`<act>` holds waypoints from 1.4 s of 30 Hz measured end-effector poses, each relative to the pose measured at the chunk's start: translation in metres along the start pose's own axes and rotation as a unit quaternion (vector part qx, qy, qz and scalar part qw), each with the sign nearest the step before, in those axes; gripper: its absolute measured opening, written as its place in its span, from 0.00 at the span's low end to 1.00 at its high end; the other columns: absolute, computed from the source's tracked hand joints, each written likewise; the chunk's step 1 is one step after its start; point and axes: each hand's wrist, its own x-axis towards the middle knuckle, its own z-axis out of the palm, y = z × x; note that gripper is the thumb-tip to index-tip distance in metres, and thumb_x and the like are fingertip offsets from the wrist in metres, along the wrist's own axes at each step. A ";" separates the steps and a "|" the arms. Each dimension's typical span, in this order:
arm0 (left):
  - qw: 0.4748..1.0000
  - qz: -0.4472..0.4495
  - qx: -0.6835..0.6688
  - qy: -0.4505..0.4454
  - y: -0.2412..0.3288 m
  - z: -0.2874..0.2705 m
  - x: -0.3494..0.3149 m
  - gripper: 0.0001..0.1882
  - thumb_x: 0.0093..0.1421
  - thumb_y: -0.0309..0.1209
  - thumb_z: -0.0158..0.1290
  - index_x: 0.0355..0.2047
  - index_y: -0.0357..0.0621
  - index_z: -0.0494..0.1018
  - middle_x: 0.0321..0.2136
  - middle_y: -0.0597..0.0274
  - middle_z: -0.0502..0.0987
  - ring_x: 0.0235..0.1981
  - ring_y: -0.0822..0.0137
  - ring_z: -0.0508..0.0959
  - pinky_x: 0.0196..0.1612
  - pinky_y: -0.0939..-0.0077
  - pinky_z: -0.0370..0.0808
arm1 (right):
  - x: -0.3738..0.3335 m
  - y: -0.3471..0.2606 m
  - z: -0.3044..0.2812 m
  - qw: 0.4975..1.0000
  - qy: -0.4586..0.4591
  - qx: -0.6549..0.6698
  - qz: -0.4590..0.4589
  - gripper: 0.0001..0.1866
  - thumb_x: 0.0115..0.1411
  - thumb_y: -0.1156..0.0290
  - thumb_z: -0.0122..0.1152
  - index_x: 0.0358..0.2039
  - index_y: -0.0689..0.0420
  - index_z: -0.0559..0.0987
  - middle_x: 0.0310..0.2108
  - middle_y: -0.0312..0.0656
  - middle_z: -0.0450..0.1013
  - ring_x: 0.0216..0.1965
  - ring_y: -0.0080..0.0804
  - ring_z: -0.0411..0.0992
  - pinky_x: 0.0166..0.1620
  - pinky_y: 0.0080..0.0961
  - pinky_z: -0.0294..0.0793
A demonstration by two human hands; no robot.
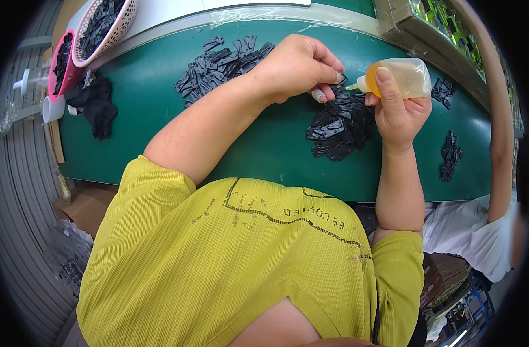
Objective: The person attaches plastic pieces onto toy car shells by hand and places the shells into a tray. The person then applies liquid to small plastic parts using a squeeze bottle and places them onto a sheet.
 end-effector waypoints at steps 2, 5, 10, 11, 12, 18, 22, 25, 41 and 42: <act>1.000 0.001 -0.002 0.000 -0.001 0.000 0.000 0.12 0.55 0.25 0.56 0.38 0.29 0.74 0.27 0.56 0.78 0.23 0.69 0.79 0.28 0.80 0.76 | 0.000 0.001 0.000 1.000 -0.001 -0.003 -0.001 0.07 0.59 0.75 0.61 0.36 0.63 0.76 0.29 0.42 0.75 0.21 0.21 0.71 0.23 0.14 0.71; 1.000 0.001 -0.003 0.001 -0.002 -0.002 0.000 0.12 0.54 0.25 0.56 0.38 0.29 0.74 0.27 0.55 0.78 0.23 0.69 0.79 0.28 0.80 0.76 | 0.000 0.005 0.002 1.000 -0.005 0.007 0.008 0.10 0.55 0.78 0.64 0.37 0.63 0.75 0.30 0.40 0.76 0.22 0.19 0.71 0.22 0.12 0.70; 1.000 -0.001 0.001 0.003 -0.001 -0.001 0.002 0.13 0.54 0.25 0.56 0.38 0.29 0.74 0.27 0.55 0.78 0.23 0.70 0.79 0.28 0.80 0.76 | 0.001 0.005 0.003 1.000 -0.006 0.001 0.014 0.10 0.54 0.79 0.65 0.37 0.63 0.75 0.31 0.40 0.76 0.22 0.18 0.71 0.22 0.12 0.70; 1.000 -0.001 0.000 0.002 -0.001 -0.001 0.003 0.13 0.54 0.25 0.56 0.38 0.29 0.74 0.27 0.55 0.78 0.23 0.70 0.79 0.28 0.80 0.76 | 0.001 0.005 0.003 1.000 -0.005 0.000 0.014 0.10 0.54 0.79 0.65 0.37 0.63 0.75 0.31 0.40 0.76 0.22 0.18 0.71 0.22 0.12 0.70; 1.000 0.001 -0.001 0.003 0.000 -0.002 0.003 0.12 0.54 0.25 0.56 0.38 0.29 0.74 0.27 0.55 0.78 0.22 0.70 0.79 0.28 0.80 0.76 | 0.002 0.006 0.003 1.000 0.000 -0.016 0.005 0.09 0.55 0.78 0.64 0.37 0.63 0.75 0.30 0.40 0.76 0.22 0.18 0.71 0.21 0.13 0.69; 0.999 0.007 -0.051 0.005 0.003 -0.004 0.000 0.12 0.55 0.23 0.56 0.38 0.29 0.74 0.28 0.54 0.78 0.22 0.70 0.79 0.26 0.80 0.77 | 0.019 -0.004 -0.012 0.988 0.094 0.119 0.017 0.04 0.60 0.76 0.56 0.35 0.60 0.73 0.26 0.40 0.72 0.19 0.20 0.68 0.17 0.16 0.66; 0.994 0.074 -0.014 0.074 0.025 -0.015 0.004 0.12 0.55 0.23 0.55 0.39 0.29 0.74 0.28 0.55 0.78 0.21 0.71 0.77 0.25 0.78 0.76 | 0.021 -0.013 -0.021 0.984 0.132 0.117 0.016 0.04 0.61 0.73 0.54 0.34 0.59 0.72 0.25 0.39 0.71 0.16 0.20 0.64 0.17 0.17 0.64; 0.978 0.108 0.064 0.166 0.029 -0.043 0.033 0.12 0.54 0.23 0.55 0.38 0.30 0.74 0.27 0.55 0.78 0.20 0.71 0.77 0.24 0.78 0.75 | 0.016 -0.009 -0.016 0.985 0.118 0.127 0.011 0.04 0.61 0.73 0.55 0.34 0.60 0.72 0.25 0.39 0.71 0.16 0.21 0.64 0.18 0.17 0.65; 0.793 0.242 0.472 0.298 0.027 -0.119 0.110 0.16 0.57 0.36 0.49 0.42 0.46 0.78 0.43 0.53 0.77 0.46 0.53 0.76 0.52 0.66 0.70 | 0.017 -0.003 -0.022 0.985 0.125 0.121 0.019 0.04 0.60 0.76 0.57 0.35 0.60 0.73 0.26 0.39 0.72 0.19 0.20 0.67 0.19 0.17 0.66; 0.799 0.233 0.475 0.286 0.026 -0.116 0.102 0.16 0.56 0.37 0.50 0.42 0.47 0.78 0.44 0.54 0.77 0.45 0.56 0.77 0.49 0.69 0.72 | 0.018 -0.004 -0.023 0.984 0.115 0.132 0.016 0.04 0.59 0.76 0.57 0.35 0.60 0.74 0.27 0.39 0.72 0.19 0.20 0.68 0.19 0.17 0.67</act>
